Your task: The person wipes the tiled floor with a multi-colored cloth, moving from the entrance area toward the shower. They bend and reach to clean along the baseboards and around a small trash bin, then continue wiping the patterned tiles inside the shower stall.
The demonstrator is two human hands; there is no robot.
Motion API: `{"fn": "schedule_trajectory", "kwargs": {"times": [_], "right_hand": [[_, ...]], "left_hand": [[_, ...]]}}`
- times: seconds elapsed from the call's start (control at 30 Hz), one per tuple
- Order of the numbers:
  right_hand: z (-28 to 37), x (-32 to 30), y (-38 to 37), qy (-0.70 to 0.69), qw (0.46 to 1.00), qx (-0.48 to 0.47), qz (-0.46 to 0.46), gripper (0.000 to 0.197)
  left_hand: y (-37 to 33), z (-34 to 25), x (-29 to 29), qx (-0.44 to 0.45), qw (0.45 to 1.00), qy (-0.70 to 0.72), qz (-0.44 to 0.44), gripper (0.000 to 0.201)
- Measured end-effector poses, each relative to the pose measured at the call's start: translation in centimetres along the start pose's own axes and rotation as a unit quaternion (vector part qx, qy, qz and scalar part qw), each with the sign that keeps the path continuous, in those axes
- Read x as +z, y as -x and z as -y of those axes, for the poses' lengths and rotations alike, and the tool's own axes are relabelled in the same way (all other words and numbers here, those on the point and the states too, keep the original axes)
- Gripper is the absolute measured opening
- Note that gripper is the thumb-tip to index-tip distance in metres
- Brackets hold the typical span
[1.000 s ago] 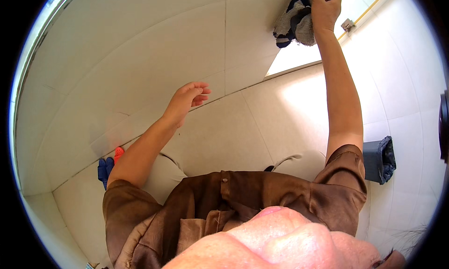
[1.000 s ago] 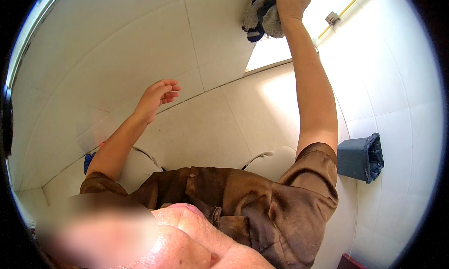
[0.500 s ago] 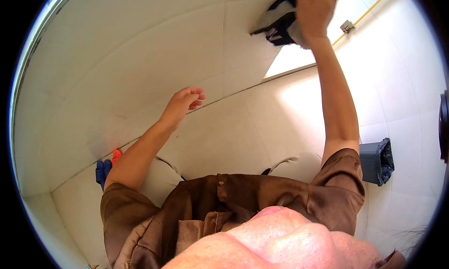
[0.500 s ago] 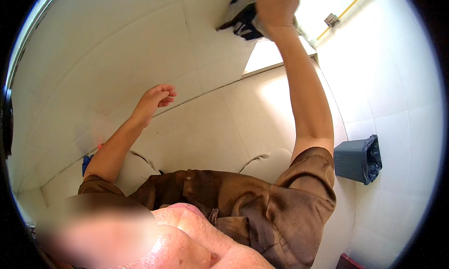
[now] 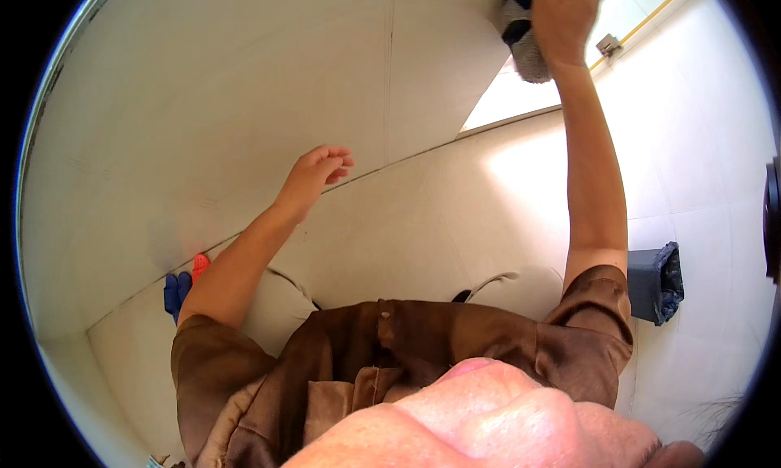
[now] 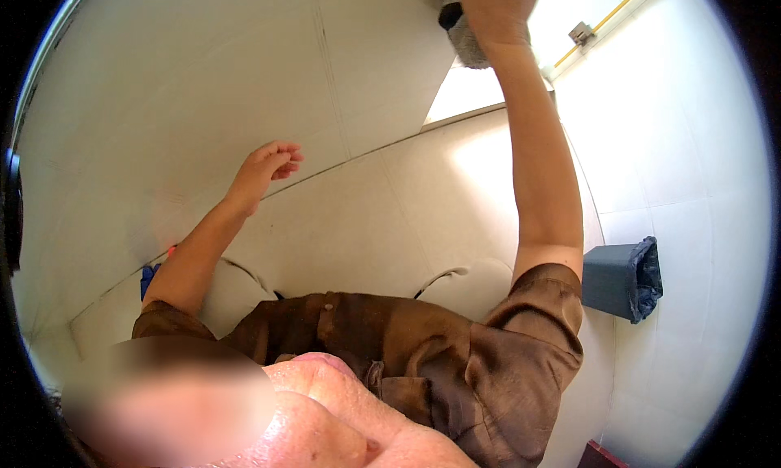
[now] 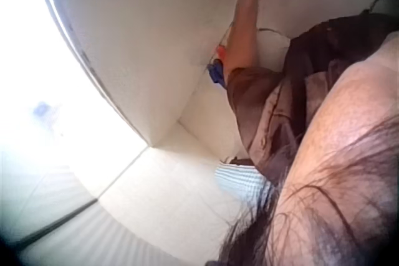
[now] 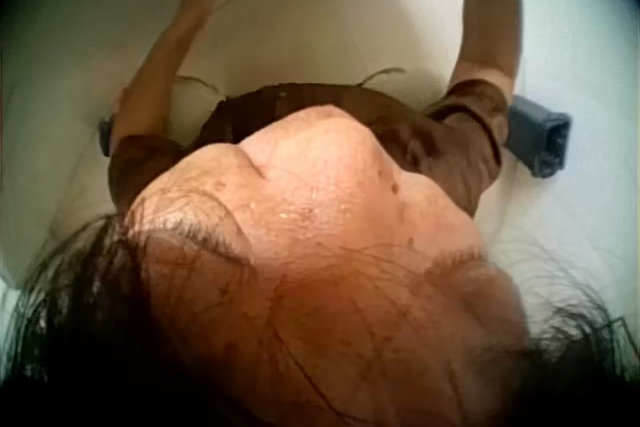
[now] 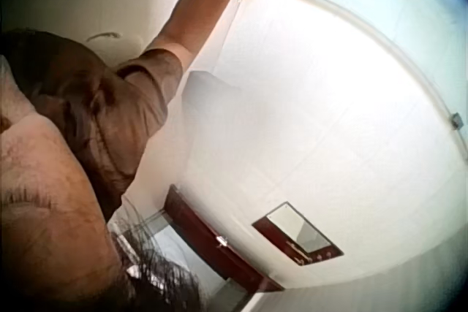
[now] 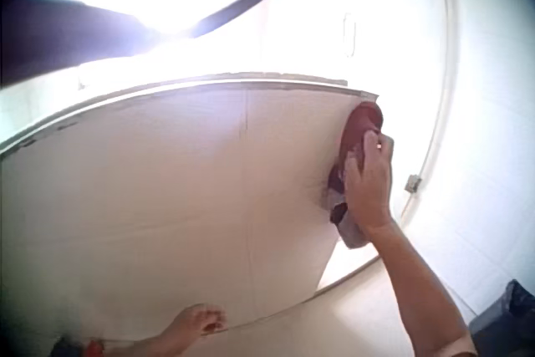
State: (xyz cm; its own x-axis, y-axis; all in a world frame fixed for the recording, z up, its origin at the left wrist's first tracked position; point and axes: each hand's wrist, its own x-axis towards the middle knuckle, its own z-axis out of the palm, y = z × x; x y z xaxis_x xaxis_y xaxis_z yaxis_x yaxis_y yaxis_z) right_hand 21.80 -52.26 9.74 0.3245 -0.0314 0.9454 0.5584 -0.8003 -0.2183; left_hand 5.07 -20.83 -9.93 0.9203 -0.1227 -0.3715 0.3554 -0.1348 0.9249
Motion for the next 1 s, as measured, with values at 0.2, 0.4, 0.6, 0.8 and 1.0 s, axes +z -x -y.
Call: {"fn": "schedule_trajectory", "kwargs": {"times": [0.2,0.4,0.6,0.8,1.0], "right_hand": [[-4.4,4.4,14.0,0.060,0.980,0.184,0.049,0.055],[-15.3,3.9,23.6,0.087,0.890,0.351,0.276,0.046],[-8.8,4.5,15.4,0.037,0.981,0.173,0.078,0.030],[-4.7,6.9,25.7,0.083,0.854,0.458,0.230,0.056],[-15.3,6.3,30.1,0.118,0.780,0.534,0.304,0.038]], "left_hand": [[-0.7,-0.4,0.6,0.031,0.999,0.022,0.010,0.033],[-1.3,-0.8,1.7,0.017,0.998,0.028,0.046,0.033],[0.6,-1.4,1.6,0.013,0.999,0.003,0.045,0.031],[1.1,-0.7,3.1,0.078,0.982,-0.097,0.143,0.030],[2.0,-1.4,2.6,0.075,0.978,-0.167,0.096,0.029]]}}
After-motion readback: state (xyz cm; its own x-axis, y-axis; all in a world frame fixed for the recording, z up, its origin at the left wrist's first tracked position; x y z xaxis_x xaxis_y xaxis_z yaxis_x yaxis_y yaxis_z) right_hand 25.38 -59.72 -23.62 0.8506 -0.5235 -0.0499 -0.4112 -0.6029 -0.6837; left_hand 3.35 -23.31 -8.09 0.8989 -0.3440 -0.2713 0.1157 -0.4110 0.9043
